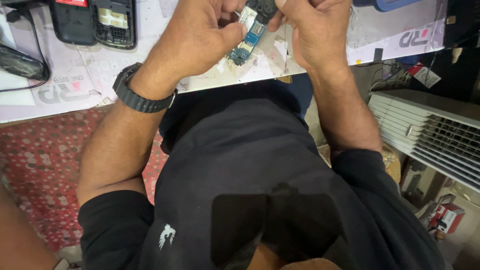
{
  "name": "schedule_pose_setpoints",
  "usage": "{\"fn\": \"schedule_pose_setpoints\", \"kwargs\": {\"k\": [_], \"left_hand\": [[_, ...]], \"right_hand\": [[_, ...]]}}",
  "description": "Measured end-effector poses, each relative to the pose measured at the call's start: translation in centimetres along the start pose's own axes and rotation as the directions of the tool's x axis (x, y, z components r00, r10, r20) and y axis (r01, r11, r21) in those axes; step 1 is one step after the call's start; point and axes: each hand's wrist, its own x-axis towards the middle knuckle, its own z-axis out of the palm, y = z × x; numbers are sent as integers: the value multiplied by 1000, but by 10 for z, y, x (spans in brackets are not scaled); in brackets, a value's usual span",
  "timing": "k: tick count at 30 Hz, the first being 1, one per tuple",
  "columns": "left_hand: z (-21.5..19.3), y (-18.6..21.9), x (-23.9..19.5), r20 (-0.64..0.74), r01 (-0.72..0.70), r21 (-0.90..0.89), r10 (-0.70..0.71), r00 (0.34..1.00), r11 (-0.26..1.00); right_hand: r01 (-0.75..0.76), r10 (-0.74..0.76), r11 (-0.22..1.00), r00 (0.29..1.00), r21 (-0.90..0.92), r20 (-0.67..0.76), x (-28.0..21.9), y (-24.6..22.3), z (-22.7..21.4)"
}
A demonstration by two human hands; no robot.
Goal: The person cleans a small electronic component using a green toothbrush and a green pen-like tool. They scrub the component, flip it over, and continue cleaning different sides. The person then places the component into a black plastic housing.
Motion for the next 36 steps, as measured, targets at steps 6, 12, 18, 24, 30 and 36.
{"fn": "schedule_pose_setpoints", "kwargs": {"k": [6, 12, 18, 24, 30, 36], "left_hand": [[0, -2, -1, -19, -21, 15, 21, 1000, 1000], [-1, -8, -3, -50, -16, -51, 13, 999, 999], [0, -8, 2, -171, -8, -190, -25, 985, 982], [-3, -4, 0, -238, -50, -210, -2, 971, 976], [-3, 3, -1, -279, -41, -213, -21, 960, 976], [-3, -4, -4, -294, -37, -235, -35, 955, 971]], "right_hand": [[-13, 13, 1000, 1000, 12, -2, 1, -3, 1], [-41, 40, 998, 999, 37, 18, 4, -14, 13], [-122, 120, 991, 992, 52, 49, 9, -40, 44], [-146, 145, 989, 989, 1, 24, 12, -44, 64], [-91, 92, 995, 995, -32, 31, 13, -32, 60], [-93, 93, 995, 996, 19, -8, 20, -29, 60]]}}
